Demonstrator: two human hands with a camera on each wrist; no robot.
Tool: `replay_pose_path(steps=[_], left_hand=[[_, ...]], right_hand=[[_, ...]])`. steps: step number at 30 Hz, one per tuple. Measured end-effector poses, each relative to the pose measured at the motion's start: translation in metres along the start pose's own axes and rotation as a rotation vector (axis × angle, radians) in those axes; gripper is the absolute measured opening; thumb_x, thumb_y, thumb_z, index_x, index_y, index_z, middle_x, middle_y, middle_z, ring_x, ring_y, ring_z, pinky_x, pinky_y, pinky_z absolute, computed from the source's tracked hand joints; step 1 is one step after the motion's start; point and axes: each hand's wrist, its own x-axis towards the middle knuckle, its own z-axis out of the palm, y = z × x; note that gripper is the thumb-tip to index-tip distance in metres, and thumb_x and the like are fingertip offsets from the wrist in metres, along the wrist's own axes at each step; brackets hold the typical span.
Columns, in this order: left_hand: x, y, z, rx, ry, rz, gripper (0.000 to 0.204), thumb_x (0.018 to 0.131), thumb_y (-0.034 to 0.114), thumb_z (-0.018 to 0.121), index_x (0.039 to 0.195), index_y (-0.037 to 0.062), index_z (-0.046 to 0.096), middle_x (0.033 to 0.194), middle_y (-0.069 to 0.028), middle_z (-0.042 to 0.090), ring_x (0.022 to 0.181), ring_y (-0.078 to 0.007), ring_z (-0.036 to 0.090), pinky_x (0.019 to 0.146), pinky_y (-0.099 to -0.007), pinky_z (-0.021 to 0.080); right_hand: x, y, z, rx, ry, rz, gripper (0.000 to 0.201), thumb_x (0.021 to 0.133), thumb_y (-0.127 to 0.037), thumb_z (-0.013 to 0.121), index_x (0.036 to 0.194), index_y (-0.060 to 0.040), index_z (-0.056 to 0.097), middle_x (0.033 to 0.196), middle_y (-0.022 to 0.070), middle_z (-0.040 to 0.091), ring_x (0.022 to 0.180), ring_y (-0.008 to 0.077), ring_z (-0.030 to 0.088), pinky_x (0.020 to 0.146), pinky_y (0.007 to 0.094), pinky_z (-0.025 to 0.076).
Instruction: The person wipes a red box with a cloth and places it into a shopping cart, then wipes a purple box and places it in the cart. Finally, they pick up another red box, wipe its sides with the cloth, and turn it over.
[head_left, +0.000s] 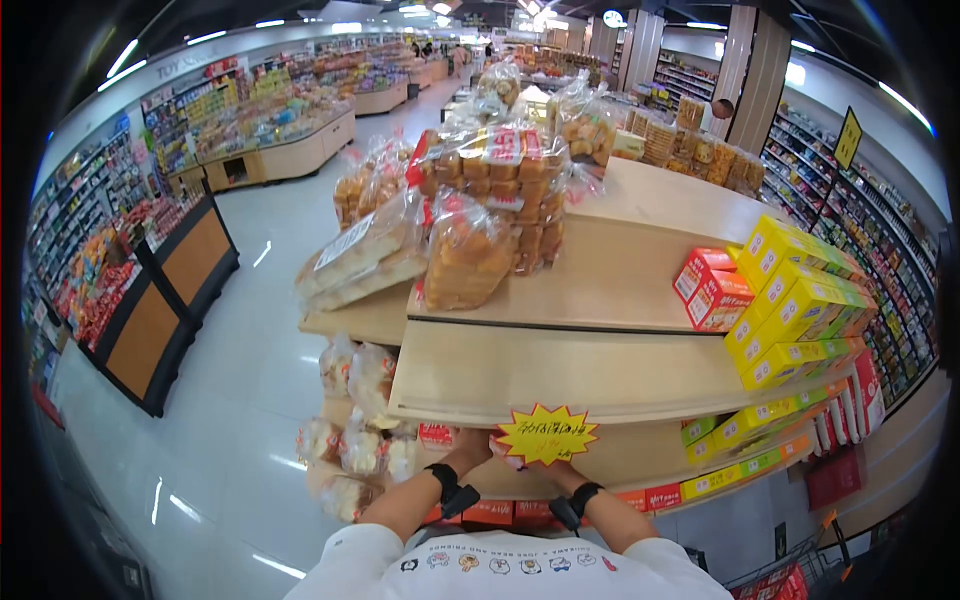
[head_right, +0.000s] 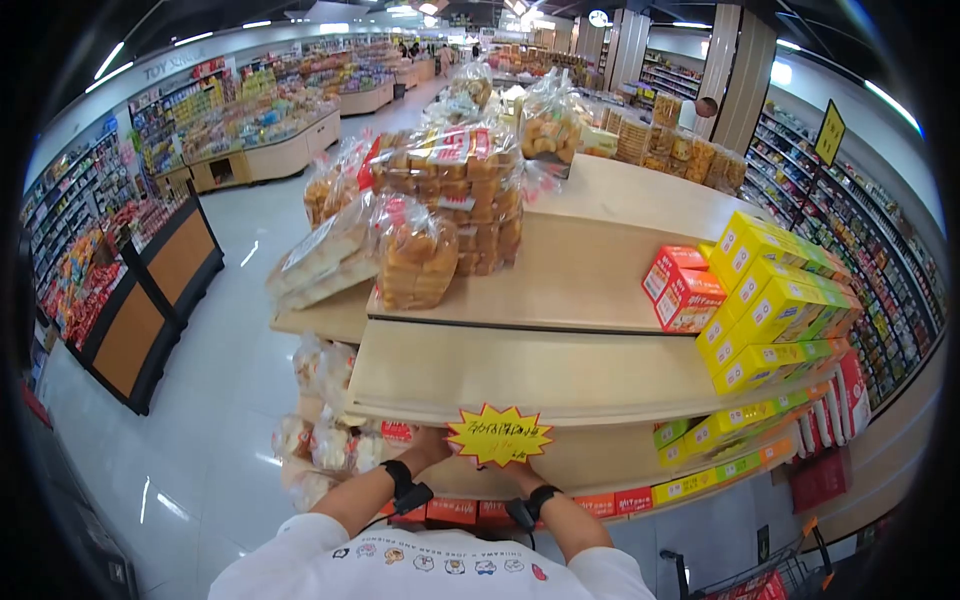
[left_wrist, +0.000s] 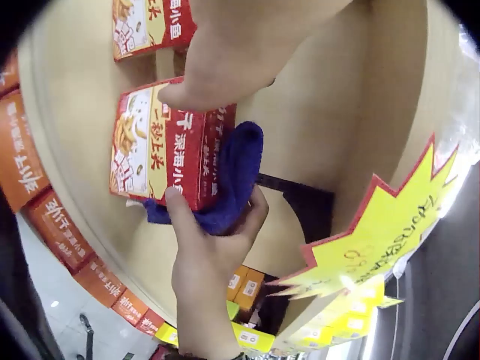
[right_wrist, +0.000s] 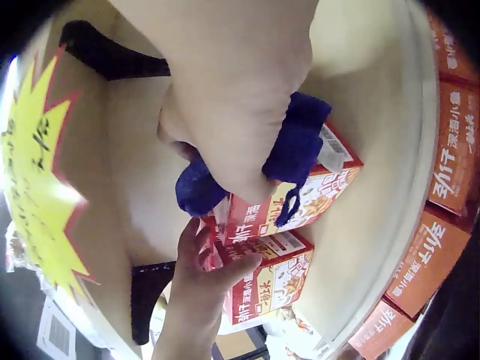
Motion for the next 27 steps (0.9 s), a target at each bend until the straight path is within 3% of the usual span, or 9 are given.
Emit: replay_pose_path(steps=[5,8,12,13,18,19,22,25,27], left_hand=[[-0.025,0.03,-0.032,0.001,-0.143,0.027,0.064,0.072,0.033,0.066,0.133,0.0251,0.048,0.14,-0.0118,0.042,0.132,-0.0406,0.029,0.096,-0.0685,0.02],[-0.035,0.05,-0.019,-0.034,-0.09,0.099,0.068,0.068,0.036,0.071,0.131,0.0234,0.049,0.137,-0.0133,0.043,0.129,-0.0395,0.032,0.1,-0.065,0.02],[-0.038,0.081,0.005,-0.267,-0.162,0.198,0.069,0.066,0.038,0.073,0.128,0.0179,0.051,0.135,-0.015,0.044,0.127,-0.0367,0.036,0.102,-0.0575,0.026],[-0.046,0.103,-0.016,-0.107,-0.065,0.267,0.069,0.067,0.04,0.074,0.125,0.0101,0.052,0.133,-0.0169,0.047,0.121,-0.0364,0.044,0.098,-0.0497,0.037],[-0.05,0.144,-0.013,-0.301,-0.475,0.464,0.055,0.079,0.044,0.065,0.111,-0.0004,0.059,0.105,-0.0221,0.062,0.101,-0.0367,0.059,0.086,-0.0411,0.047],[-0.052,0.159,-0.04,-0.29,-0.748,0.423,0.052,0.084,0.045,0.061,0.106,-0.0013,0.061,0.1,-0.0228,0.063,0.097,-0.0347,0.061,0.083,-0.0407,0.047],[-0.063,0.169,-0.027,-0.361,-0.932,0.657,0.049,0.089,0.042,0.057,0.116,0.0012,0.059,0.102,-0.0183,0.064,0.094,-0.0299,0.06,0.083,-0.0366,0.047],[-0.071,0.189,-0.045,-0.644,-0.917,0.632,0.046,0.09,0.036,0.059,0.123,0.0044,0.056,0.109,-0.0139,0.063,0.093,-0.0254,0.059,0.084,-0.0342,0.047],[-0.071,0.208,-0.092,-0.676,-0.734,0.543,0.049,0.087,0.03,0.063,0.127,0.0053,0.053,0.116,-0.0124,0.061,0.097,-0.0229,0.059,0.086,-0.0337,0.047]], right_hand=[[-0.026,-0.001,-0.047,0.421,0.215,0.06,0.065,0.062,-0.027,0.081,0.118,-0.0104,0.053,0.123,0.0152,0.051,0.113,0.0332,0.049,0.096,0.0453,0.039],[-0.067,-0.006,-0.08,0.514,0.562,0.17,0.071,0.049,-0.019,0.086,0.111,-0.0084,0.053,0.114,0.0151,0.051,0.109,0.0345,0.05,0.094,0.0432,0.041],[-0.118,0.033,-0.088,0.698,0.692,0.38,0.074,0.054,-0.006,0.083,0.118,-0.0051,0.046,0.112,0.0103,0.053,0.104,0.0241,0.053,0.094,0.0352,0.043],[-0.127,0.039,-0.096,0.864,0.721,0.411,0.073,0.054,-0.005,0.083,0.118,-0.005,0.047,0.112,0.0094,0.053,0.104,0.0227,0.053,0.094,0.0346,0.044],[-0.193,0.083,-0.121,1.033,0.861,0.628,0.069,0.059,-0.003,0.081,0.119,-0.002,0.048,0.109,0.0072,0.056,0.103,0.0177,0.053,0.092,0.0307,0.044],[-0.207,0.087,-0.134,1.094,0.833,0.608,0.07,0.057,-0.002,0.08,0.12,-0.0021,0.048,0.11,0.0069,0.056,0.103,0.0174,0.053,0.092,0.0306,0.044],[-0.236,0.082,-0.181,1.269,0.818,0.486,0.07,0.054,0.001,0.079,0.119,-0.0036,0.05,0.111,0.0058,0.057,0.102,0.0169,0.055,0.093,0.0304,0.045],[-0.258,0.077,-0.218,1.267,0.754,0.436,0.073,0.052,-0.002,0.08,0.119,-0.0033,0.05,0.111,0.0061,0.058,0.103,0.0169,0.056,0.092,0.0301,0.045],[-0.261,0.069,-0.241,1.304,0.742,0.386,0.077,0.051,-0.009,0.083,0.12,-0.0027,0.05,0.112,0.0071,0.059,0.106,0.0181,0.056,0.095,0.0311,0.044]])
